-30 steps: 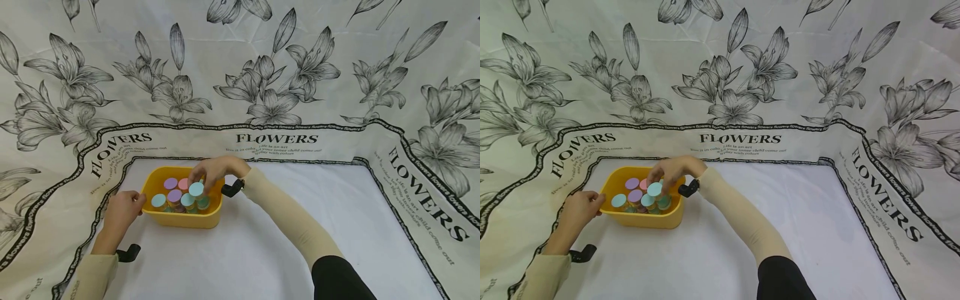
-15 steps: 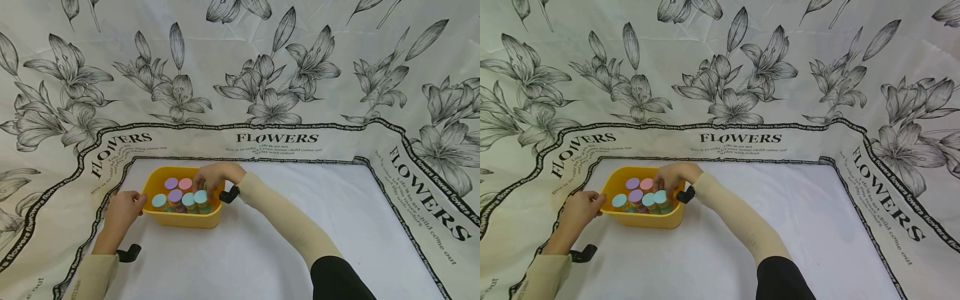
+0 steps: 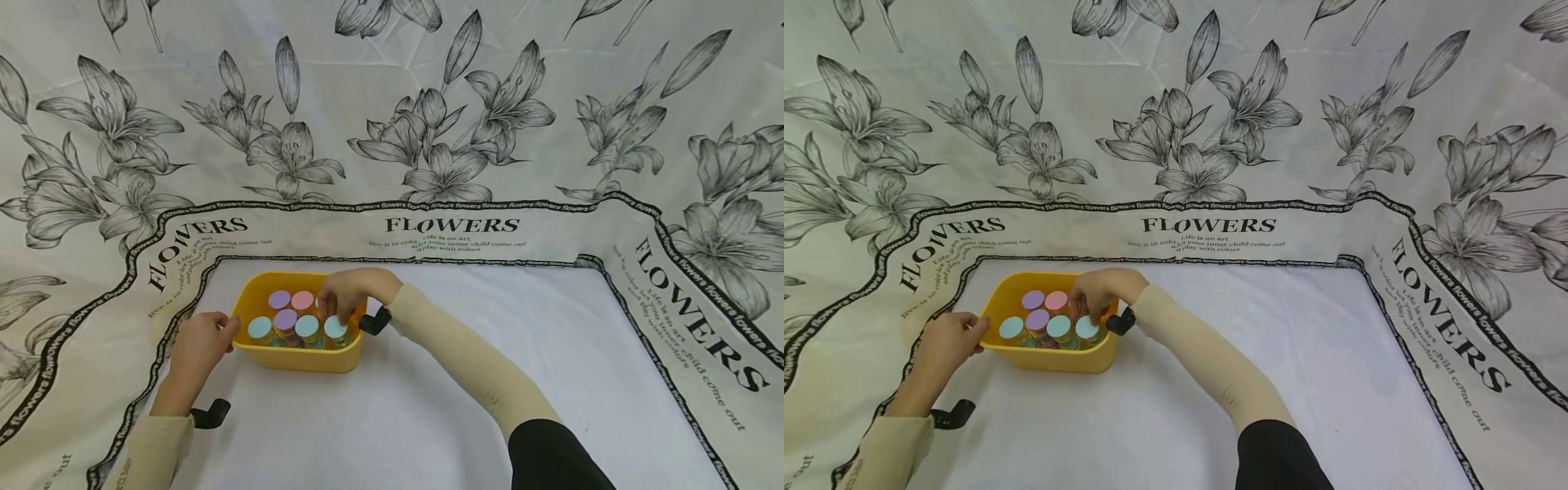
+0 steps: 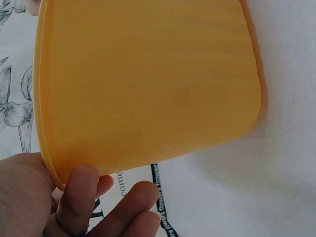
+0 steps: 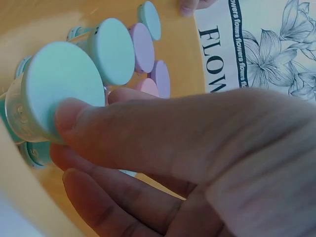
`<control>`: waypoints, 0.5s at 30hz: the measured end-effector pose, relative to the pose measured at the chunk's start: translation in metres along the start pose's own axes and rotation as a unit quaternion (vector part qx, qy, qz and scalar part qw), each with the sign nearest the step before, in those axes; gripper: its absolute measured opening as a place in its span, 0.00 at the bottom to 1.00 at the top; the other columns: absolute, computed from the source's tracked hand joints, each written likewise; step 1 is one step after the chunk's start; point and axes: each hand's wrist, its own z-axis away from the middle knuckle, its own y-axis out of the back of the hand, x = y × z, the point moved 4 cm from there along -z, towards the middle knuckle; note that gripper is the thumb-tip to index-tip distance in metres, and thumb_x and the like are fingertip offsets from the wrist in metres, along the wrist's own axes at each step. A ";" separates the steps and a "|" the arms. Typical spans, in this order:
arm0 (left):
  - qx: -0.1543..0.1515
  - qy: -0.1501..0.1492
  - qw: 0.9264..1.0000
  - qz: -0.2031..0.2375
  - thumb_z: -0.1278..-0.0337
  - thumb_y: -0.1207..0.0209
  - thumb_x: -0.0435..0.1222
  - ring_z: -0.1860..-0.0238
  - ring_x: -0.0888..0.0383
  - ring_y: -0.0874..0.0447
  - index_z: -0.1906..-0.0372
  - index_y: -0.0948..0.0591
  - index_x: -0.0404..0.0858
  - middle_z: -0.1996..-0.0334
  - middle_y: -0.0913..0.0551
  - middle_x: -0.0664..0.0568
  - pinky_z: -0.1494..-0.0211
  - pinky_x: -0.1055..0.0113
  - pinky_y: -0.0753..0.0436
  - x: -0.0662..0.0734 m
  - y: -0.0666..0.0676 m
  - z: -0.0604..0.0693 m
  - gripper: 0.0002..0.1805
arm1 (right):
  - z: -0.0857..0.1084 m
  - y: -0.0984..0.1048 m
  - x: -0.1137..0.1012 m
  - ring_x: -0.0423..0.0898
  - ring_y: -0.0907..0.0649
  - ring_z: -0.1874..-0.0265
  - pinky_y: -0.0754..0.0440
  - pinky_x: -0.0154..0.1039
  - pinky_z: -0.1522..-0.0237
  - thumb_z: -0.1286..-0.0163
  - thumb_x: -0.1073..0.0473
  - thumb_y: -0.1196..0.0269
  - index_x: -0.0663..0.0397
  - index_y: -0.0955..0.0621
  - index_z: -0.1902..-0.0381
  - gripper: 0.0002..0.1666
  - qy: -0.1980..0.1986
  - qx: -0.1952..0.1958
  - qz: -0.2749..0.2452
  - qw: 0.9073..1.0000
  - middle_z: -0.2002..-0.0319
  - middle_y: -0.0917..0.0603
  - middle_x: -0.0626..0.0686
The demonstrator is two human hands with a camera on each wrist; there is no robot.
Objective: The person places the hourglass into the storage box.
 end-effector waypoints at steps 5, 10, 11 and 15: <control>0.003 -0.009 1.000 -0.002 0.28 0.47 0.43 0.80 0.53 0.27 0.67 0.14 0.29 0.86 0.18 0.52 0.78 0.65 0.32 0.002 -0.002 -0.003 0.21 | 0.005 0.006 0.006 0.43 0.15 0.51 0.14 0.33 0.51 0.37 0.70 0.28 0.52 0.13 0.50 0.18 0.010 0.011 -0.003 1.000 0.53 0.12 0.49; 0.001 -0.012 1.000 -0.003 0.28 0.47 0.44 0.81 0.53 0.28 0.68 0.14 0.30 0.86 0.18 0.52 0.78 0.65 0.32 0.003 -0.005 -0.006 0.22 | 0.016 0.014 0.011 0.43 0.14 0.48 0.16 0.34 0.45 0.34 0.66 0.30 0.56 0.14 0.45 0.19 0.050 0.034 -0.015 0.998 0.49 0.12 0.51; -0.002 -0.010 1.000 0.000 0.28 0.47 0.44 0.80 0.53 0.28 0.67 0.14 0.30 0.85 0.18 0.52 0.77 0.65 0.32 0.002 -0.005 -0.006 0.22 | 0.020 0.016 0.012 0.43 0.14 0.48 0.16 0.34 0.45 0.33 0.65 0.30 0.57 0.15 0.44 0.20 0.057 0.044 -0.021 0.997 0.48 0.12 0.51; 0.000 -0.002 1.000 0.024 0.26 0.48 0.46 0.79 0.54 0.24 0.60 0.14 0.29 0.82 0.15 0.50 0.77 0.65 0.30 0.000 -0.007 -0.006 0.23 | 0.037 0.021 0.017 0.45 0.15 0.46 0.16 0.35 0.44 0.31 0.60 0.31 0.59 0.17 0.40 0.23 0.087 0.097 -0.062 0.990 0.46 0.12 0.54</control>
